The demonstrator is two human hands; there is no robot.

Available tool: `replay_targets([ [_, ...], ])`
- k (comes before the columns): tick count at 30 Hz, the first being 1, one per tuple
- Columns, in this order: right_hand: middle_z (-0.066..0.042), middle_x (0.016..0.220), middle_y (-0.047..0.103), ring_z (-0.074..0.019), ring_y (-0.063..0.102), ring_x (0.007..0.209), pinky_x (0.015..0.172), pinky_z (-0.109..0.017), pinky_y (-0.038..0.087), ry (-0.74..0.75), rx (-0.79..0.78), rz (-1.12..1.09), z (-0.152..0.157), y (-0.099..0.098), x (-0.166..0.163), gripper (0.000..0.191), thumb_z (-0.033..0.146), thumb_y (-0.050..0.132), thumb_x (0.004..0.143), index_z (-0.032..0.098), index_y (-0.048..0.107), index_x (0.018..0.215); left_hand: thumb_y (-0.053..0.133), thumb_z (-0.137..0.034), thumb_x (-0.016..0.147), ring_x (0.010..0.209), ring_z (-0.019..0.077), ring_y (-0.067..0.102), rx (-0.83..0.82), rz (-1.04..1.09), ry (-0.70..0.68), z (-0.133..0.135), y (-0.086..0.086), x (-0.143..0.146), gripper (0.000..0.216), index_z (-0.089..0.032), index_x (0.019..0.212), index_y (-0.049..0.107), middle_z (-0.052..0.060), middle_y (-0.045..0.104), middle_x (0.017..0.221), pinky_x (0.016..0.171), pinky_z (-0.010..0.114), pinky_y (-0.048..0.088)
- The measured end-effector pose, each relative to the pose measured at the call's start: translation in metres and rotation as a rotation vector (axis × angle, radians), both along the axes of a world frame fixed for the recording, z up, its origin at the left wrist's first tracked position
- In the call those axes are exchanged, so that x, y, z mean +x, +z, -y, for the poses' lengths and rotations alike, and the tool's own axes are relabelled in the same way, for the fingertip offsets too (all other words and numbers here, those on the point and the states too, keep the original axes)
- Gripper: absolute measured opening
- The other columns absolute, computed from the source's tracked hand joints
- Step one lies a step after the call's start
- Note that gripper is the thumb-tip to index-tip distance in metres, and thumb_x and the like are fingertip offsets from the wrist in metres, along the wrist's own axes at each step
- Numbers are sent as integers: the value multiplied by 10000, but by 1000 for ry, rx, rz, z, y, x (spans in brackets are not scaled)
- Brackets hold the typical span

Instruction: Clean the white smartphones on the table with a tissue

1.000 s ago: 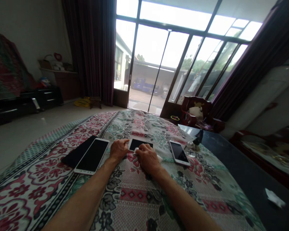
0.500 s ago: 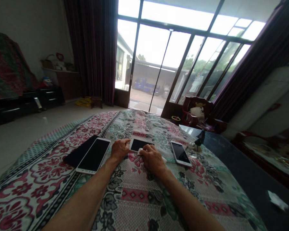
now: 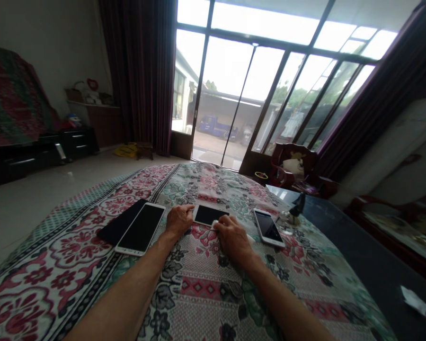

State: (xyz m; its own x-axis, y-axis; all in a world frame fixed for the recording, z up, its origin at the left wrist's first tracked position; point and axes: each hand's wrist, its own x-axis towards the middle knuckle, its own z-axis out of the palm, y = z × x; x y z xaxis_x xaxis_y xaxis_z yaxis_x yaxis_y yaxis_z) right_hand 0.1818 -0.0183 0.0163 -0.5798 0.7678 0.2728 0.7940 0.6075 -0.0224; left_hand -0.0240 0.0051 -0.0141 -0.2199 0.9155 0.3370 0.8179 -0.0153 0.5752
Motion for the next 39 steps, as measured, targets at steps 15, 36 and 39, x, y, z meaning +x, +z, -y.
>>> replay_targets([
  [15,-44,1006,588,-199,486,941,791,-295,412,63,32,-16,-11,-4,-38,179,206,529,885,257,682,963,498,-224,830,933,207,690,-22,-28,-2,-3,-2,-3,329,-242,1060,732,45,744,1016,816,253,507],
  [36,-52,1010,580,-195,504,1002,895,-286,425,-107,36,-301,1,-16,19,237,96,507,824,232,676,917,500,-168,834,966,165,679,-45,147,-72,-6,3,0,350,-230,1109,708,11,745,1019,858,226,499],
  [39,-51,973,587,-191,511,986,896,-278,421,-122,37,-310,0,-16,21,242,87,506,822,228,687,900,509,-146,825,1025,171,662,-58,198,-81,-8,5,3,360,-216,1121,701,17,727,1082,891,233,490],
])
